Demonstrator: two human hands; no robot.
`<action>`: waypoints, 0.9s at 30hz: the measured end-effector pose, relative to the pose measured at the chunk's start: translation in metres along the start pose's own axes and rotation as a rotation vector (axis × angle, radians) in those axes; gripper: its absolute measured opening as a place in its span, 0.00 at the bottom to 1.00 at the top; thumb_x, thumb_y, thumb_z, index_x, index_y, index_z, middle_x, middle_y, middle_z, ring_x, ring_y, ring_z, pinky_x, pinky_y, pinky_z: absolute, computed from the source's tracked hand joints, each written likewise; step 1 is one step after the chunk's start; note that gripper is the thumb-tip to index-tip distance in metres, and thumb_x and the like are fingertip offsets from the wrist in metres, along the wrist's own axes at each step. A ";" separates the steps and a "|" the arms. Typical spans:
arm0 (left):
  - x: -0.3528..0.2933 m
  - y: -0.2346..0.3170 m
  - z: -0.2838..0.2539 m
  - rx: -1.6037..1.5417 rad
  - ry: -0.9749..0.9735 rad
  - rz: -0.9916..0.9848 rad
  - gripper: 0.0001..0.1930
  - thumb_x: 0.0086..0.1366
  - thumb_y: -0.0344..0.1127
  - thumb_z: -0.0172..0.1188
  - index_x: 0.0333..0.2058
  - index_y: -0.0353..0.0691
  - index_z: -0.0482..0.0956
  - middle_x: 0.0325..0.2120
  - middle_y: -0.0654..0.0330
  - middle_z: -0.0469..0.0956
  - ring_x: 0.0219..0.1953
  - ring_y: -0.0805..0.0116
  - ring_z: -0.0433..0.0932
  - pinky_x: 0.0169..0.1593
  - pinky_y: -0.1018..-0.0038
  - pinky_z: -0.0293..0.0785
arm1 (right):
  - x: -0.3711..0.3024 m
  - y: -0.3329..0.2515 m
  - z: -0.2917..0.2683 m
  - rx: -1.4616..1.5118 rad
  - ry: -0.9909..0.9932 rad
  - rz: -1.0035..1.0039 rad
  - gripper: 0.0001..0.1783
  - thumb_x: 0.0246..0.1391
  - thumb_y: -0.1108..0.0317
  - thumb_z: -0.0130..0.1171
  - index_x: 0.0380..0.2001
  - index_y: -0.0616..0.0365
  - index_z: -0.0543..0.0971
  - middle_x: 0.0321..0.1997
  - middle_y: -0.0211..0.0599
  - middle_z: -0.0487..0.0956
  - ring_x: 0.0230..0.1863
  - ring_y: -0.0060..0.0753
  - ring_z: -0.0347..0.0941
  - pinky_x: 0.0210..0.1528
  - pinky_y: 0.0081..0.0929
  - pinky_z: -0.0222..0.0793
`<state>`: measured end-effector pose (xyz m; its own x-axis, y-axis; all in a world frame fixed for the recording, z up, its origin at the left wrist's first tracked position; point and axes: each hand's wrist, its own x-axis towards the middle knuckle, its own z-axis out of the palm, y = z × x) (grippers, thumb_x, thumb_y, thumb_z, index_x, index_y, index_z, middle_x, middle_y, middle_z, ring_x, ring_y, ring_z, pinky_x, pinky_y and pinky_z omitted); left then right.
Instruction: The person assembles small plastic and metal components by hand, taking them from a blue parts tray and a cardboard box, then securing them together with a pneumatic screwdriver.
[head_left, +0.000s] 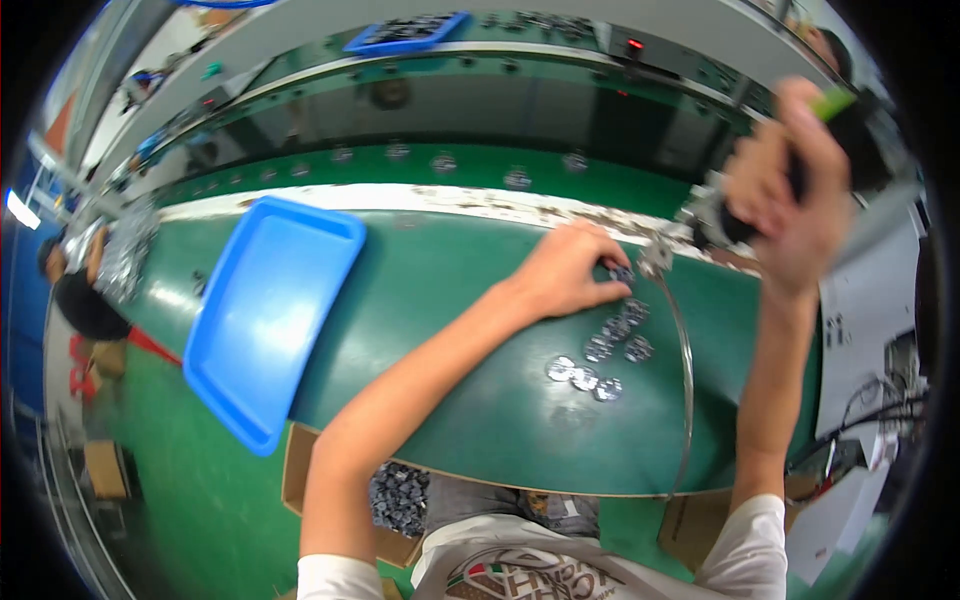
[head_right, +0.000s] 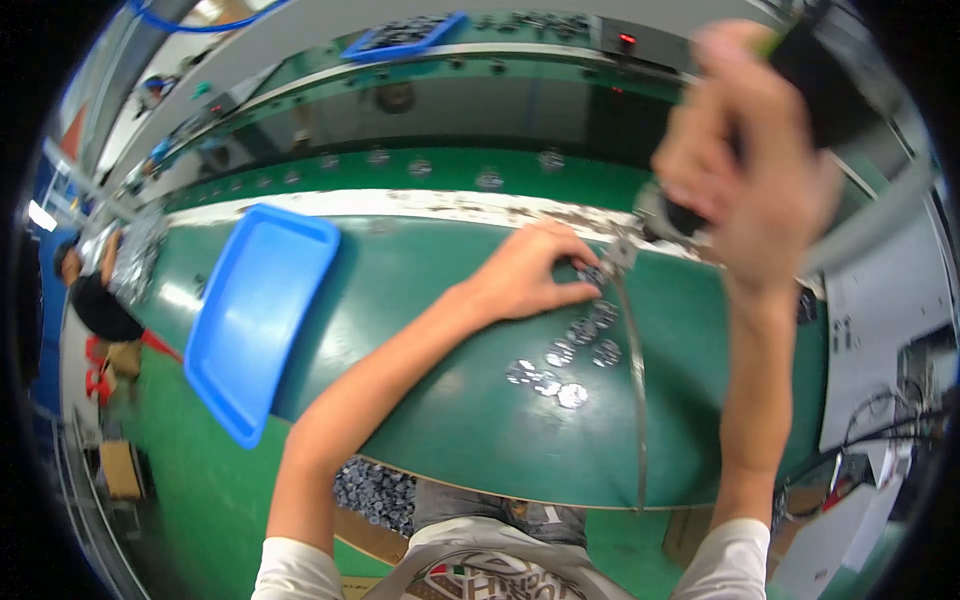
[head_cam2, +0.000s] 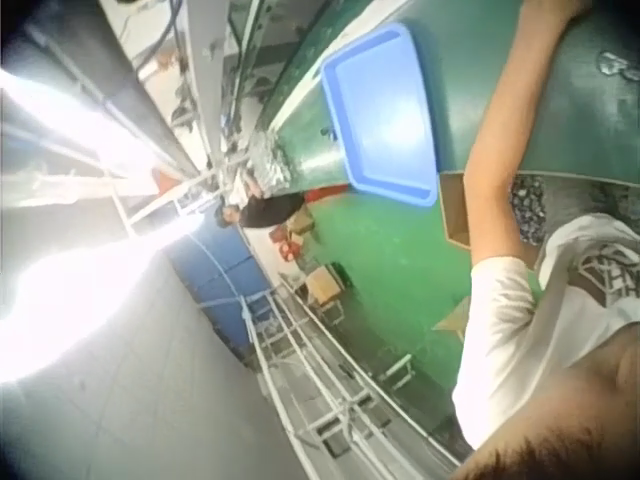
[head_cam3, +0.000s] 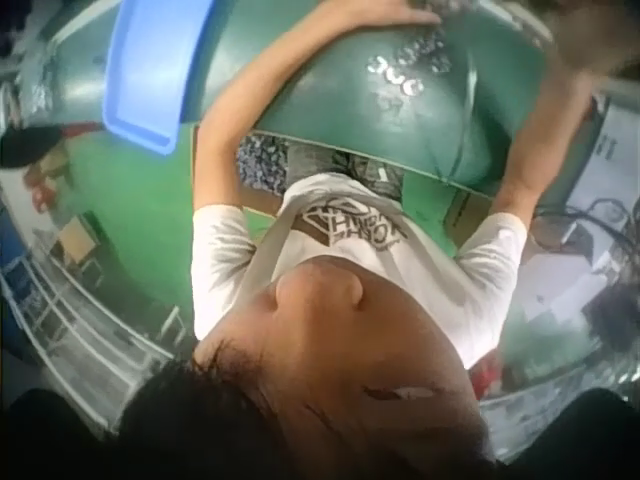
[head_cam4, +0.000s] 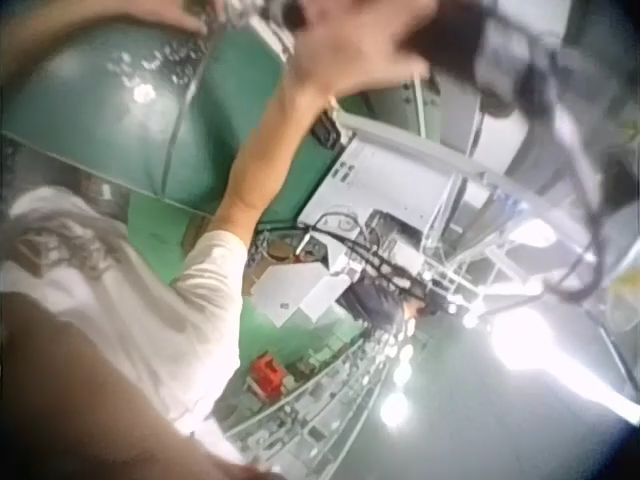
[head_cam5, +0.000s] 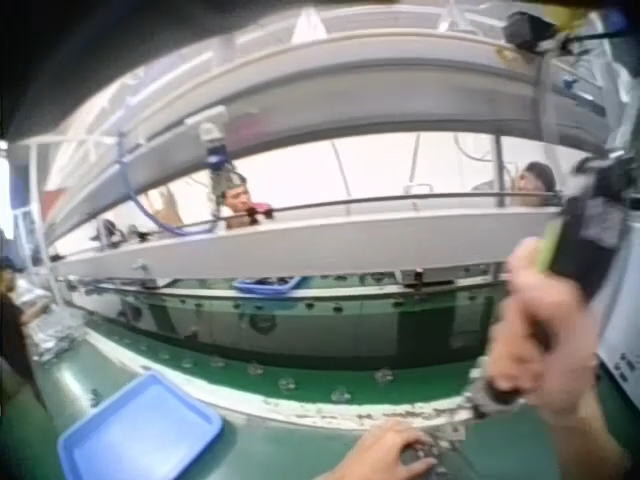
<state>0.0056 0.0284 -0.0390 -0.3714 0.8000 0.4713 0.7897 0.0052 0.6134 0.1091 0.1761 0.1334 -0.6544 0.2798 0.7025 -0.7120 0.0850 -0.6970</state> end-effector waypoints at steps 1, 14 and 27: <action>-0.003 0.005 -0.002 -0.024 -0.064 -0.022 0.17 0.53 0.40 0.76 0.39 0.39 0.86 0.31 0.58 0.82 0.39 0.57 0.79 0.48 0.64 0.75 | -0.003 -0.016 0.000 0.118 0.002 0.064 0.15 0.73 0.59 0.42 0.42 0.61 0.70 0.10 0.20 0.56 0.09 0.16 0.51 0.15 0.19 0.52; -0.019 -0.035 -0.073 0.163 0.294 -0.050 0.13 0.59 0.35 0.72 0.42 0.40 0.83 0.38 0.57 0.83 0.42 0.59 0.80 0.48 0.65 0.76 | 0.000 -0.029 -0.004 0.007 0.073 0.058 0.09 0.71 0.63 0.47 0.38 0.57 0.68 0.10 0.20 0.55 0.09 0.14 0.47 0.15 0.18 0.50; 0.035 -0.068 -0.074 0.263 0.042 -0.535 0.17 0.57 0.44 0.74 0.41 0.38 0.88 0.39 0.55 0.84 0.44 0.56 0.78 0.51 0.62 0.75 | 0.002 -0.022 -0.010 -0.062 0.062 0.010 0.11 0.69 0.63 0.48 0.36 0.60 0.70 0.09 0.23 0.57 0.08 0.16 0.51 0.15 0.20 0.53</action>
<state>-0.0971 0.0118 -0.0175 -0.7657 0.6209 0.1677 0.5798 0.5536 0.5978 0.1262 0.1845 0.1488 -0.6427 0.3394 0.6868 -0.6874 0.1402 -0.7126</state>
